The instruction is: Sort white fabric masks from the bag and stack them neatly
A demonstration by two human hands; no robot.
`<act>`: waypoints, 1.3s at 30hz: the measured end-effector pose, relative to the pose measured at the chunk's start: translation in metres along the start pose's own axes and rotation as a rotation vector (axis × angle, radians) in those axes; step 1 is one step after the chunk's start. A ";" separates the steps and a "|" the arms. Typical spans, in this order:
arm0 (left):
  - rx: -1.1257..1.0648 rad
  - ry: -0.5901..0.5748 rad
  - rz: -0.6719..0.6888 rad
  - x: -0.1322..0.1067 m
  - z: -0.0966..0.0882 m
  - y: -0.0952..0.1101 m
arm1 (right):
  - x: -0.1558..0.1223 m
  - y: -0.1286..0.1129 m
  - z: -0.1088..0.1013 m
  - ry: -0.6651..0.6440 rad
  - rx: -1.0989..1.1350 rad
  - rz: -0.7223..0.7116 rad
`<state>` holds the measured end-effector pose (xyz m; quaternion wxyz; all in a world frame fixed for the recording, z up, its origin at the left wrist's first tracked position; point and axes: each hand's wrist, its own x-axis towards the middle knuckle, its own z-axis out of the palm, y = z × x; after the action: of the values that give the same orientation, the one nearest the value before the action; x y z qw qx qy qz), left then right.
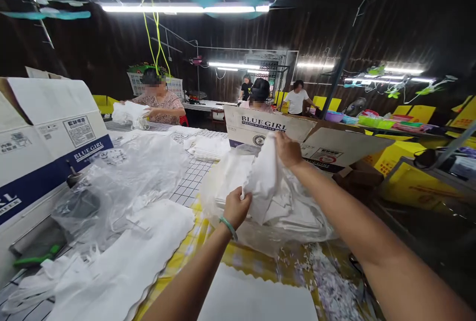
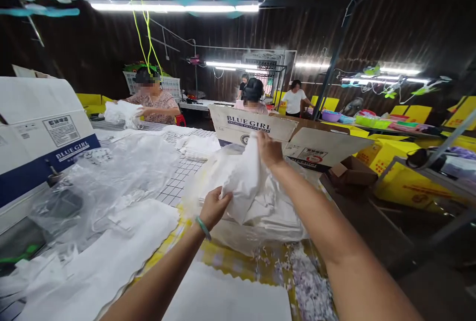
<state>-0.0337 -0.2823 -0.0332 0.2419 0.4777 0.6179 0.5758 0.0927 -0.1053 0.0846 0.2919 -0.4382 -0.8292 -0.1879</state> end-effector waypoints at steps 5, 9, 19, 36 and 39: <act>-0.011 0.070 -0.061 0.018 -0.026 -0.027 | 0.033 -0.039 0.071 -0.269 -0.031 -0.321; -0.108 0.113 -0.125 0.026 -0.037 -0.042 | 0.069 -0.062 0.117 -0.412 0.016 -0.460; -0.049 0.105 -0.223 0.039 -0.043 -0.075 | 0.090 -0.082 0.198 -0.540 0.084 -0.427; 0.877 -0.251 0.419 0.088 -0.043 -0.046 | 0.096 -0.080 0.220 -0.670 0.236 -0.453; 0.832 -0.356 0.281 0.142 -0.010 -0.047 | 0.099 -0.069 0.203 -0.632 0.258 -0.376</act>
<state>-0.1177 -0.1581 -0.0394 0.0519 0.7043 0.6744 0.2155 -0.0736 0.0334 -0.0085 0.0351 -0.2746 -0.9609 0.0117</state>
